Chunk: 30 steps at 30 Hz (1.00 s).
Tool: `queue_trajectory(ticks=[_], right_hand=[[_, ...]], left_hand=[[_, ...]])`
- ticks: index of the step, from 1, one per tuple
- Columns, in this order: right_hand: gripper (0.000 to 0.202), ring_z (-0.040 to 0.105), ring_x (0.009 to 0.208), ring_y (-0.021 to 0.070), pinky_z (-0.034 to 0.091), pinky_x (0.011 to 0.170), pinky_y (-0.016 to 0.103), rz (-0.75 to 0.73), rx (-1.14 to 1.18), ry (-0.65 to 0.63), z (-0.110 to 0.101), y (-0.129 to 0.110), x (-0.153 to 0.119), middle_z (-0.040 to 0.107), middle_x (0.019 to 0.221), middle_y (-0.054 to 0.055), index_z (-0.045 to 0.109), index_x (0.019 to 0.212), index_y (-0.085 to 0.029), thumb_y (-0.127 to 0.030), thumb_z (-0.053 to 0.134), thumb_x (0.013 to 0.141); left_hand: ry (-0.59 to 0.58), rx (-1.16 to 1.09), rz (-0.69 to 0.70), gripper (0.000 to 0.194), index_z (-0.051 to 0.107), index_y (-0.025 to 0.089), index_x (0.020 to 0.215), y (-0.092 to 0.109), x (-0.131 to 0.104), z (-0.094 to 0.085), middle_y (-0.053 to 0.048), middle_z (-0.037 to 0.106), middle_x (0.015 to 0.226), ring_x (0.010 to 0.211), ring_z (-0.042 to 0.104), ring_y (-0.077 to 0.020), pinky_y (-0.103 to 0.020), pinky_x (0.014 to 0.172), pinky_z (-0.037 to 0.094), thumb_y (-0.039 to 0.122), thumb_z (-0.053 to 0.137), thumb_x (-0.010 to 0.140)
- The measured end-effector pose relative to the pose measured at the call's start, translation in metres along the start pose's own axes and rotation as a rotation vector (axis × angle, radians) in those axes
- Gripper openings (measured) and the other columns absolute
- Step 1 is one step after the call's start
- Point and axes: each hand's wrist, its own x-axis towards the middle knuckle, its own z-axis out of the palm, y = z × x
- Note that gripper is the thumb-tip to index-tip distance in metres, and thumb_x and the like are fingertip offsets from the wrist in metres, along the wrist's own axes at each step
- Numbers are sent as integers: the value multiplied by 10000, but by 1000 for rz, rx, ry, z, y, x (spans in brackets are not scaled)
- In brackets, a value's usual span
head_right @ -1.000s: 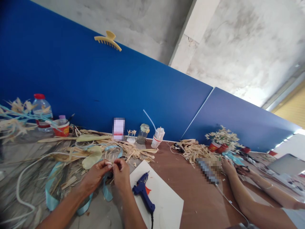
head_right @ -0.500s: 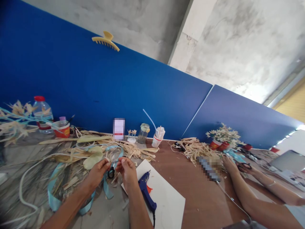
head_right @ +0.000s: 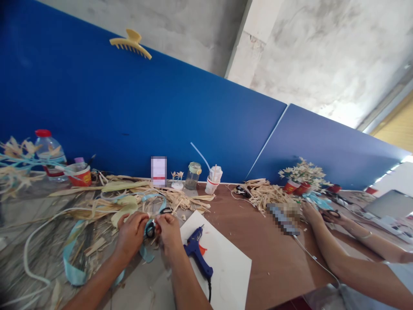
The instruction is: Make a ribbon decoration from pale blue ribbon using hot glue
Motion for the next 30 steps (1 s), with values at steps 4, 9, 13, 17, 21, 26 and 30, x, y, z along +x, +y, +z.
queue_trajectory(ticks=[4, 9, 13, 17, 21, 26, 30], right_hand=[[172, 399, 409, 67, 300, 435, 197, 7, 23, -1, 3, 1, -3, 510, 431, -53, 600, 501, -169, -286, 662, 611], [166, 418, 393, 61, 310, 426, 186, 84, 140, -12, 4, 2, -4, 535, 434, -43, 613, 525, -158, -287, 689, 595], [244, 439, 392, 69, 336, 426, 187, 140, 213, -56, 2, -1, -5, 552, 444, -29, 624, 555, -147, -362, 733, 594], [424, 465, 415, 81, 364, 446, 197, 179, 271, -79, 0, -3, -5, 557, 474, -7, 627, 590, -138, -544, 636, 710], [501, 466, 422, 88, 360, 449, 200, 162, 351, -75, -2, 1, -4, 553, 487, 2, 626, 609, -140, -611, 542, 758], [290, 459, 434, 78, 349, 459, 190, 128, 377, -74, -2, 10, -2, 550, 502, -22, 624, 644, -152, -438, 662, 678], [161, 436, 422, 73, 316, 451, 187, 41, 276, -74, -1, 12, -1, 544, 495, -62, 643, 739, -176, -234, 681, 593]], left_hand=[[35, 15, -7, 220, 637, 237, 839, 0, 1, -1, -76, 718, 878, 899, 611, -252, -425, 976, 239, 189, 422, 845], [29, 4, -14, 214, 624, 244, 833, 0, 1, -1, -70, 715, 868, 889, 613, -246, -409, 951, 271, 197, 416, 843], [19, 0, 2, 214, 622, 247, 833, 0, 1, -1, -57, 717, 878, 903, 615, -240, -406, 959, 263, 199, 414, 843], [24, -38, -13, 216, 626, 247, 805, 0, 1, -1, -47, 712, 841, 876, 620, -242, -405, 962, 257, 209, 417, 842], [38, -80, -40, 222, 645, 250, 799, 2, 1, -3, -49, 713, 843, 885, 624, -253, -418, 989, 233, 210, 429, 833], [42, -158, -54, 201, 655, 244, 800, 1, 2, -3, -61, 712, 864, 900, 611, -260, -428, 980, 268, 208, 457, 810], [-3, -380, -100, 140, 656, 240, 765, -1, 4, 0, -52, 691, 820, 846, 597, -252, -355, 834, 407, 266, 519, 775]])
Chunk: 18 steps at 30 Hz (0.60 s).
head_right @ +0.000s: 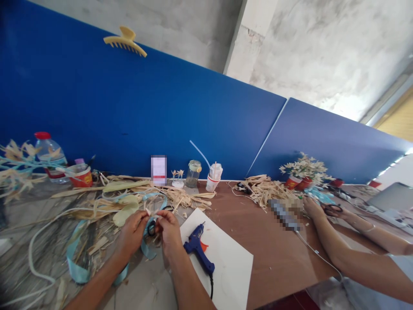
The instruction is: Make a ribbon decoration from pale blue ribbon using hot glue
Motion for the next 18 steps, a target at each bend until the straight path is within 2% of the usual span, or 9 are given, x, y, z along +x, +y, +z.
queue_trajectory(ticks=[4, 7, 12, 18], right_hand=[[154, 435, 424, 68, 321, 456, 193, -63, -108, 8, 1, 0, 0, 583, 540, -59, 655, 753, -176, -196, 654, 600], [153, 455, 449, 76, 342, 475, 200, -75, -134, 5, 0, 1, 2, 609, 568, -44, 657, 752, -176, -223, 675, 608], [119, 449, 473, 79, 346, 498, 209, -108, -173, -44, -1, 4, 5, 609, 563, -35, 650, 677, -174, -257, 703, 610], [86, 434, 483, 79, 330, 508, 215, -127, -208, -58, 1, 4, 6, 603, 556, -31, 676, 652, -170, -249, 688, 619]], left_hand=[[-54, -300, -224, 130, 675, 227, 775, -1, 2, 3, -16, 677, 742, 758, 602, -221, -306, 734, 448, 330, 619, 718], [-47, -508, -378, 250, 689, 197, 811, -2, 3, 5, -2, 668, 682, 688, 597, -194, -290, 692, 456, 394, 696, 658], [-42, -677, -426, 315, 713, 171, 804, -1, 3, 6, -11, 694, 725, 692, 595, -159, -264, 701, 459, 410, 768, 606], [-11, -892, -557, 344, 723, 163, 769, 8, 3, 9, -22, 718, 751, 738, 621, -162, -268, 740, 475, 359, 833, 509]])
